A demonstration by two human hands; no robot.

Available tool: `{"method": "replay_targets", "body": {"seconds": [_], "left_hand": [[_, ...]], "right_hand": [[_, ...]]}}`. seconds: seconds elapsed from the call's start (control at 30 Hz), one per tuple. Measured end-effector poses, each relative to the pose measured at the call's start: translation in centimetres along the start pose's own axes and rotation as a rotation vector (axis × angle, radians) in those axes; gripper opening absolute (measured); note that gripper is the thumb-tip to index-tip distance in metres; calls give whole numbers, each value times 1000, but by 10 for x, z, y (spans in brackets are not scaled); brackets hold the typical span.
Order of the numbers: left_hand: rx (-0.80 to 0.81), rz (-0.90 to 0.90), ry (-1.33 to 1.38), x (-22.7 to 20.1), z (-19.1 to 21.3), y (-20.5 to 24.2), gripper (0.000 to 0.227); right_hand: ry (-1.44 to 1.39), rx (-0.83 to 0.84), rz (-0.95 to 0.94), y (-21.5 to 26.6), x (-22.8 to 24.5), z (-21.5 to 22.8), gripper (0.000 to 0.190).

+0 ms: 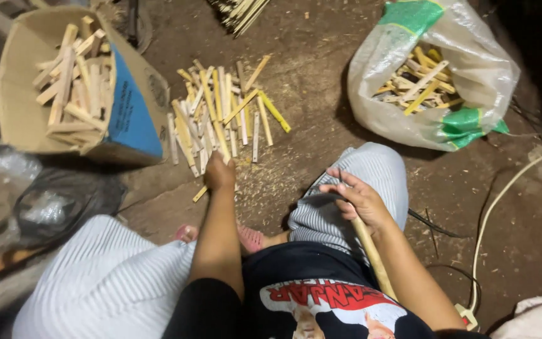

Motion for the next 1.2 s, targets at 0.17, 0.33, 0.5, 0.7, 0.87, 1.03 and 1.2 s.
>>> {"method": "replay_targets", "body": {"seconds": [0.17, 0.33, 0.5, 0.7, 0.87, 1.03, 1.2], "left_hand": [[134, 300, 236, -39, 20, 12, 43], [221, 188, 380, -103, 135, 55, 33], [524, -144, 55, -143, 227, 108, 43], [140, -502, 469, -131, 272, 162, 41], [22, -442, 797, -134, 299, 168, 33], [-64, -429, 873, -125, 300, 162, 27], [-36, -322, 916, -116, 298, 144, 33]], "right_hand": [[88, 115, 72, -58, -2, -12, 41], [74, 179, 92, -76, 8, -73, 42], [82, 338, 90, -33, 14, -132, 45], [186, 417, 207, 24, -2, -142, 39], [97, 394, 299, 56, 13, -147, 46], [110, 384, 309, 71, 10, -157, 45], [184, 412, 308, 54, 5, -158, 46]]}}
Point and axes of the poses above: each hand's wrist, its own y-axis away from the middle knuckle, its own z-axis out of the back of the hand, x = y × z, the point moved 3 cm from there along -y, towards the middle knuckle, and after that the axes turned 11 degrees about -x, right-handed, at the moved point
